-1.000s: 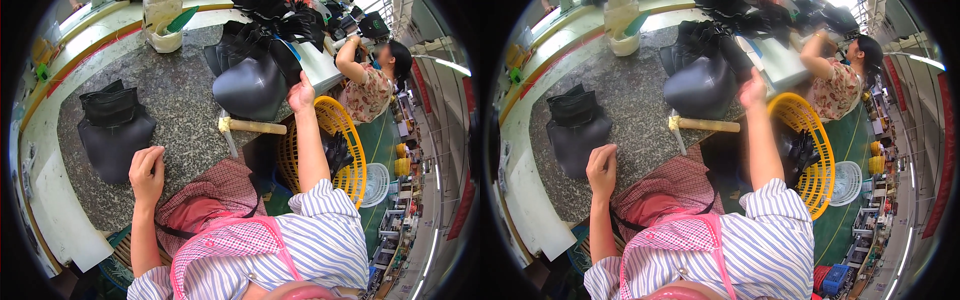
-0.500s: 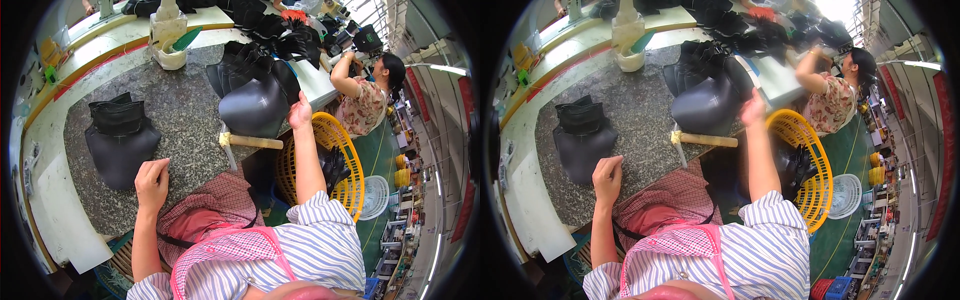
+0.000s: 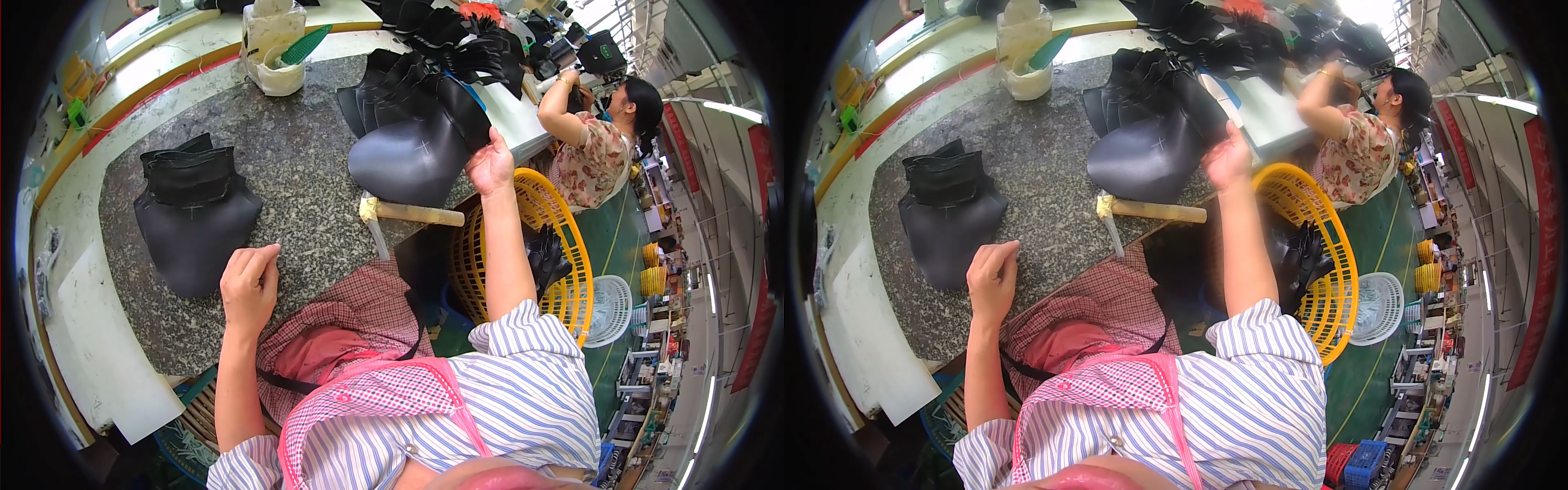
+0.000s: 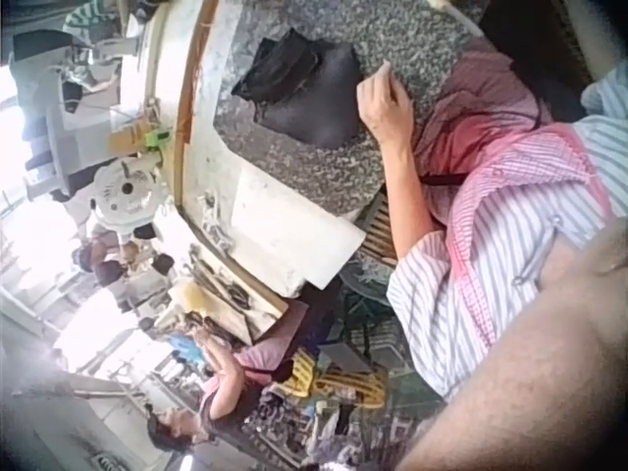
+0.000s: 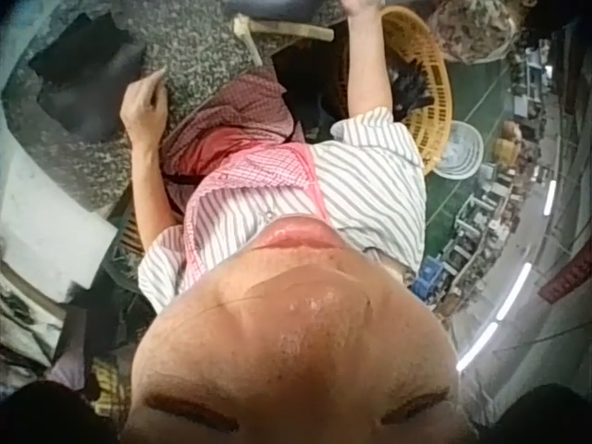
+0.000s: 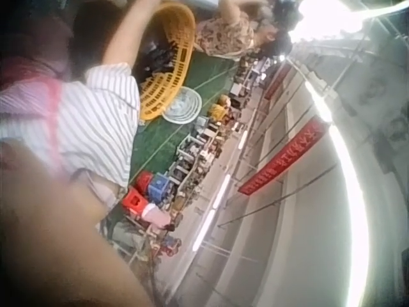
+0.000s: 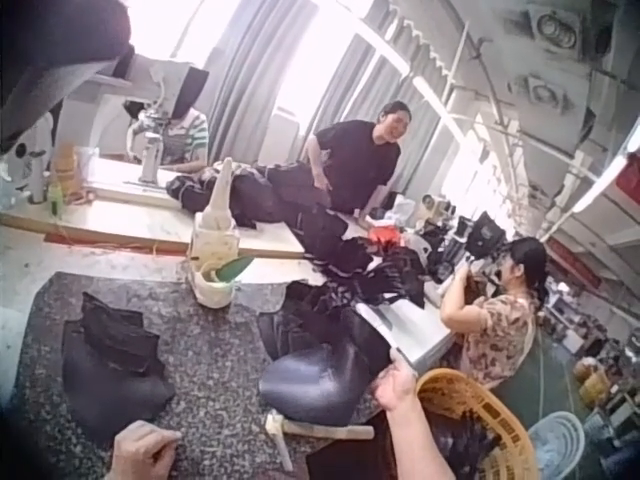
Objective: Hammering and folding the edges of leather shoe components on a production line.
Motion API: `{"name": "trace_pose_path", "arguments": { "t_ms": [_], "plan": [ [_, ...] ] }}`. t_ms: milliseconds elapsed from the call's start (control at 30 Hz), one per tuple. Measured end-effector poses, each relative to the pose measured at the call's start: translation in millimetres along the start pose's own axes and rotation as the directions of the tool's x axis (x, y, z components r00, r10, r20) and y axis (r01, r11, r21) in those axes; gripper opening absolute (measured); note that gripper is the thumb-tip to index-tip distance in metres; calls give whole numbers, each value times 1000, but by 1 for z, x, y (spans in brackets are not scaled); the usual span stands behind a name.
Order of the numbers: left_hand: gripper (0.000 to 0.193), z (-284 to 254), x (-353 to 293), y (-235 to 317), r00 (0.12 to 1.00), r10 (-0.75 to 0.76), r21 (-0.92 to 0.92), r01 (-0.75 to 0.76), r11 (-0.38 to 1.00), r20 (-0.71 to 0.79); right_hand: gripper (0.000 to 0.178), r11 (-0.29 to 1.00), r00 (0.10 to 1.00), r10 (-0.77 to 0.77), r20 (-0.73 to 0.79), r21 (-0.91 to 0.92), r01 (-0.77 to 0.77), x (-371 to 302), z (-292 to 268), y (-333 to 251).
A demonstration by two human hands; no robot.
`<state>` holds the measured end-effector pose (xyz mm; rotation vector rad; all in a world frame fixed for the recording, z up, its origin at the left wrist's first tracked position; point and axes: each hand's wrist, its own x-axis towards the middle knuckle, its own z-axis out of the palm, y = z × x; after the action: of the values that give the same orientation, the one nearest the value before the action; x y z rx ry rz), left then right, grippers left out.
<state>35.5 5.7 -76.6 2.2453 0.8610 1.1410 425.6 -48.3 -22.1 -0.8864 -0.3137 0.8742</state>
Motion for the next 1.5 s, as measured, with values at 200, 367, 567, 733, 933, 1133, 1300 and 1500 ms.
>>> {"name": "trace_pose_path", "arguments": {
  "t_ms": [200,367,567,733,933,1133,1300,1500],
  "plan": [
    [19,-1,-2,0,1000,5,1,-5,1000,21,40,999,994,3,112,-47,2,-33,37,-3],
    [58,-19,-1,19,996,-26,-100,17,995,-89,42,992,909,73,410,-123,-25,-81,74,4],
    [98,-35,41,55,983,62,-455,-135,880,-172,42,945,694,261,671,-325,-42,-121,117,16],
    [9,-29,24,53,909,-415,-588,357,726,38,37,882,722,405,561,-446,-149,-115,111,58],
    [9,-25,3,30,789,-615,-719,428,547,1,43,778,705,493,510,-621,-94,-118,111,89],
    [12,-28,4,31,610,-766,-825,528,199,205,60,792,720,359,594,-602,101,-121,125,96],
    [22,-23,5,33,597,-778,-859,487,159,195,55,794,684,253,684,-551,257,-114,113,102],
    [29,-22,3,33,683,-712,-758,549,351,165,43,594,577,455,678,-714,371,-109,116,93]
  ]
}}
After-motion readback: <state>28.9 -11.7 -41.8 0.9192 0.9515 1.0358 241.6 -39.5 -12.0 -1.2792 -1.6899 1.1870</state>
